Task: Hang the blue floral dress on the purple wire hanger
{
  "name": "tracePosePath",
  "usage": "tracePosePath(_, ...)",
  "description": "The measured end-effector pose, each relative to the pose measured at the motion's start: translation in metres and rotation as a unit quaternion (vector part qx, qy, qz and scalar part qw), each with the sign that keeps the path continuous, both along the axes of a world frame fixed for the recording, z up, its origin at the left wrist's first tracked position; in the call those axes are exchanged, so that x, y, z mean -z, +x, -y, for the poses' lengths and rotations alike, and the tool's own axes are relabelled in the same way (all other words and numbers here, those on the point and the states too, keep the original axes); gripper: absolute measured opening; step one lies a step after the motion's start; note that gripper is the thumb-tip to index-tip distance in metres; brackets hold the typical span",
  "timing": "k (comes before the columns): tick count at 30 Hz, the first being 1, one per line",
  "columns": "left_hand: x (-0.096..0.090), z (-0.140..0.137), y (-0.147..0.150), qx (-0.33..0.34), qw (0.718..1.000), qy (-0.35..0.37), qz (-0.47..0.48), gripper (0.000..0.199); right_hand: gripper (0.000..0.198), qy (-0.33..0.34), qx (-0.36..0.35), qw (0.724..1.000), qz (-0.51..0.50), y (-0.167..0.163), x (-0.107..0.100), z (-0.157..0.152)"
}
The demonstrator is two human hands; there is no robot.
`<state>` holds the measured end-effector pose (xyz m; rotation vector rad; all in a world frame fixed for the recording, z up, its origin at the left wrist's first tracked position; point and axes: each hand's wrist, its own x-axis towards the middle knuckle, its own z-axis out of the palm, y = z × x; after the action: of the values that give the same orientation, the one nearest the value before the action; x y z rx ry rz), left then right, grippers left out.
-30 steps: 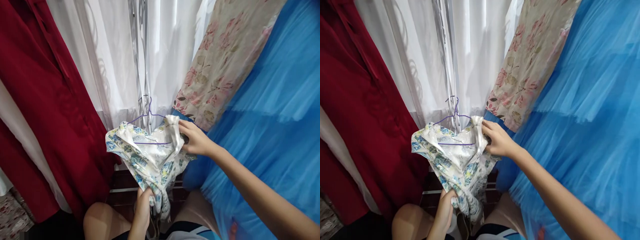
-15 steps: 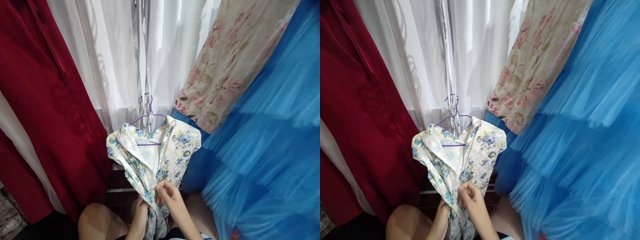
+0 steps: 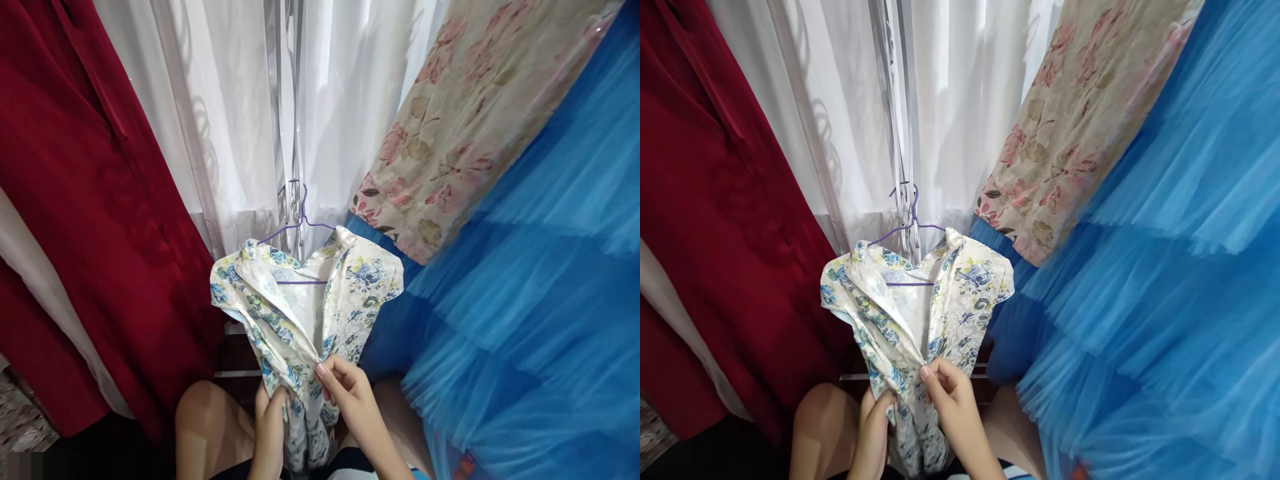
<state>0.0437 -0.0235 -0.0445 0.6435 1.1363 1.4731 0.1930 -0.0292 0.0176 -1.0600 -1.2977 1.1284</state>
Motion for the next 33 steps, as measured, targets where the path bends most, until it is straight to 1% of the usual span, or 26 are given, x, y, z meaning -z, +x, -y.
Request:
tracePosePath(1, -0.003, 0.001, -0.001, -0.065, 0.997, 0.028, -0.024, 0.031, 0.042, -0.004, 0.011, 1.000, -0.005, 0.003, 0.002, 0.001)
tracePosePath(2, -0.007, 0.002, -0.001, -0.133, 0.987, 0.067, -0.057, 0.032, 0.042, -0.010, 0.019, 1.000, -0.010, 0.004, 0.003, 0.003)
tracePosePath(3, -0.012, 0.004, 0.000, -0.190, 0.971, 0.115, -0.093, 0.032, 0.041, -0.017, 0.022, 1.000, -0.015, 0.005, 0.004, 0.004)
tracePosePath(4, -0.017, 0.007, 0.001, -0.218, 0.954, 0.165, -0.126, 0.030, 0.040, -0.024, 0.022, 0.999, -0.021, 0.005, 0.004, 0.004)
tracePosePath(5, -0.023, 0.009, 0.004, -0.211, 0.943, 0.209, -0.151, 0.027, 0.039, -0.031, 0.020, 0.999, -0.028, 0.004, 0.004, 0.004)
tracePosePath(6, -0.029, 0.012, 0.008, -0.173, 0.940, 0.240, -0.169, 0.024, 0.038, -0.035, 0.017, 0.999, -0.035, 0.002, 0.002, 0.004)
tracePosePath(7, -0.035, 0.013, 0.012, -0.117, 0.944, 0.252, -0.178, 0.023, 0.038, -0.035, 0.013, 0.998, -0.042, -0.001, 0.001, 0.004)
tracePosePath(9, -0.041, 0.013, 0.021, -0.002, 0.957, 0.226, -0.184, 0.026, 0.039, -0.025, 0.006, 0.998, -0.051, -0.006, -0.002, 0.005)
tracePosePath(11, -0.040, 0.008, 0.027, 0.080, 0.957, 0.187, -0.206, 0.027, 0.040, -0.017, 0.003, 0.998, -0.055, -0.011, -0.003, 0.007)
tracePosePath(12, -0.036, 0.005, 0.028, 0.111, 0.949, 0.184, -0.229, 0.024, 0.041, -0.019, 0.003, 0.998, -0.058, -0.012, -0.003, 0.009)
tracePosePath(14, -0.026, 0.000, 0.029, 0.153, 0.920, 0.201, -0.299, 0.020, 0.042, -0.042, 0.004, 0.996, -0.073, -0.012, -0.002, 0.011)
tracePosePath(16, -0.017, -0.002, 0.028, 0.170, 0.887, 0.224, -0.366, 0.022, 0.040, -0.078, 0.006, 0.991, -0.106, -0.007, -0.004, 0.010)
tracePosePath(17, -0.015, -0.002, 0.028, 0.173, 0.873, 0.231, -0.393, 0.022, 0.038, -0.093, 0.006, 0.988, -0.127, -0.003, -0.008, 0.007)
tracePosePath(18, -0.015, -0.001, 0.027, 0.178, 0.859, 0.234, -0.419, 0.021, 0.035, -0.102, 0.003, 0.984, -0.146, 0.001, -0.015, 0.002)
tracePosePath(20, -0.020, 0.001, 0.026, 0.197, 0.828, 0.237, -0.469, 0.019, 0.029, -0.104, -0.013, 0.979, -0.177, 0.012, -0.039, -0.016)
tracePosePath(23, -0.041, 0.001, 0.023, 0.240, 0.766, 0.244, -0.544, 0.016, 0.022, -0.095, -0.074, 0.968, -0.218, 0.024, -0.095, -0.058)
tracePosePath(25, -0.055, 0.000, 0.022, 0.276, 0.728, 0.257, -0.573, 0.011, 0.019, -0.115, -0.108, 0.953, -0.259, 0.028, -0.133, -0.088)
tracePosePath(27, -0.063, 0.001, 0.023, 0.311, 0.696, 0.260, -0.593, 0.007, 0.017, -0.121, -0.124, 0.944, -0.280, 0.028, -0.163, -0.111)
tracePosePath(28, -0.065, 0.001, 0.024, 0.324, 0.685, 0.254, -0.600, 0.006, 0.018, -0.116, -0.128, 0.945, -0.279, 0.026, -0.172, -0.119)
tracePosePath(29, -0.064, 0.002, 0.023, 0.336, 0.680, 0.245, -0.604, 0.006, 0.018, -0.101, -0.128, 0.949, -0.268, 0.024, -0.178, -0.124)
tracePosePath(30, -0.063, 0.002, 0.022, 0.345, 0.682, 0.234, -0.601, 0.006, 0.019, -0.078, -0.122, 0.958, -0.248, 0.021, -0.180, -0.127)
tracePosePath(32, -0.060, 0.001, 0.016, 0.369, 0.701, 0.233, -0.564, 0.008, 0.022, -0.014, -0.083, 0.979, -0.184, 0.014, -0.176, -0.123)
tracePosePath(33, -0.060, -0.001, 0.010, 0.379, 0.715, 0.248, -0.532, 0.011, 0.023, 0.025, -0.057, 0.988, -0.143, 0.010, -0.172, -0.119)
